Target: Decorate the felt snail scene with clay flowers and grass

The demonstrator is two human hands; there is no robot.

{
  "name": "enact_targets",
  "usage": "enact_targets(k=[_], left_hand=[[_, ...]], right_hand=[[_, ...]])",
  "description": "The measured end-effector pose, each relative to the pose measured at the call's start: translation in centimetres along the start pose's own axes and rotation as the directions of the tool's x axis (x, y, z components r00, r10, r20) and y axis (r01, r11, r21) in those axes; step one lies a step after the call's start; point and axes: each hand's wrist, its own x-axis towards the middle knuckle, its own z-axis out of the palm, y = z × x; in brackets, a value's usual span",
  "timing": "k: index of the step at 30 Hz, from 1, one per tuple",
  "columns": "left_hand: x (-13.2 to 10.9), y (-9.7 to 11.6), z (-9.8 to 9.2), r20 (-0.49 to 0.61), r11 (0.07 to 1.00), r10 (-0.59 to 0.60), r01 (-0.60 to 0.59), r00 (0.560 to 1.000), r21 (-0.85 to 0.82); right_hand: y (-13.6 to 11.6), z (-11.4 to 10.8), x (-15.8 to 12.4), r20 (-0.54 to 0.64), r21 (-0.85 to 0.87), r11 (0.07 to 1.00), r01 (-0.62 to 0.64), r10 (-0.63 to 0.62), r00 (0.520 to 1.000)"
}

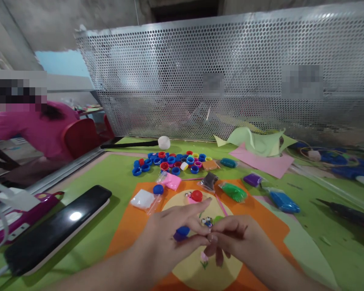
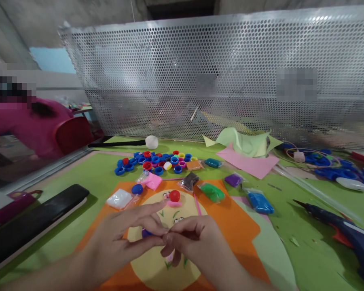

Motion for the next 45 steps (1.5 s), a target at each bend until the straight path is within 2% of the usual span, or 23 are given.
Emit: enact_targets(k=[3, 6, 8, 11, 13, 16, 21, 26, 30, 37, 41, 45], left_hand=[[0.1, 0.3, 0.0, -0.022, 0.998, 0.052, -0.051, 0.998, 0.048], [0.4, 0.6, -0.2, -0.057, 0.98, 0.143, -0.133, 0.988, 0.148], [0.5, 0.8, -0.2, -0.08, 0.948, 0.2, -0.172, 0.977, 0.266], [0.4, 1.0, -0.1, -0.085, 0.887, 0.269, -0.212, 0.96, 0.411], [0.1, 1.0, 0.0, -0.074, 0.846, 0.311, -0.24, 0.948, 0.476], [-0.2, 1.0, 0.2, -0.063, 0.797, 0.352, -0.264, 0.934, 0.543], [-0.4, 0.6, 0.5, -0.059, 0.799, 0.329, -0.245, 0.943, 0.55], [-0.2, 0.5, 0.6, -0.117, 0.84, 0.295, -0.199, 0.948, 0.505], [0.3, 0.5, 0.4, -0.114, 0.87, 0.222, -0.144, 0.968, 0.471], [0.1, -0.4, 0.8, -0.085, 0.907, 0.199, -0.151, 0.976, 0.393], [0.1, -0.2, 0.6, -0.087, 0.901, 0.22, -0.168, 0.972, 0.4], [0.6, 0.1, -0.1, -0.11, 0.878, 0.297, -0.226, 0.949, 0.423]], right_hand=[[-0.2, 0.0, 0.0, -0.007, -0.043, 0.999, -0.027, 0.027, 1.0], [-0.5, 0.1, 0.0, -0.069, -0.078, 0.997, -0.007, 0.002, 0.998], [-0.5, 0.1, 0.0, -0.092, -0.067, 0.998, 0.008, -0.015, 0.996], [-0.4, 0.4, -0.2, -0.047, 0.01, 0.999, -0.031, 0.031, 0.998], [-0.3, 0.6, -0.4, -0.031, 0.054, 0.996, -0.071, 0.073, 0.997], [-0.2, 1.1, -0.8, -0.08, 0.058, 0.993, -0.098, 0.103, 0.991], [-0.1, 1.3, -0.8, -0.215, 0.034, 0.997, -0.063, 0.068, 0.974], [-0.3, 1.3, -0.5, -0.253, 0.058, 0.998, 0.002, 0.013, 0.967], [-0.5, 0.9, 0.0, -0.269, 0.035, 0.999, -0.028, 0.036, 0.962], [-0.1, 1.0, -0.3, -0.178, -0.176, 0.982, -0.07, 0.038, 0.983], [-0.2, 1.3, -0.7, -0.084, -0.192, 0.981, -0.022, 0.006, 0.996], [-0.6, 1.2, -1.0, -0.013, -0.18, 0.984, 0.014, -0.016, 1.0]])
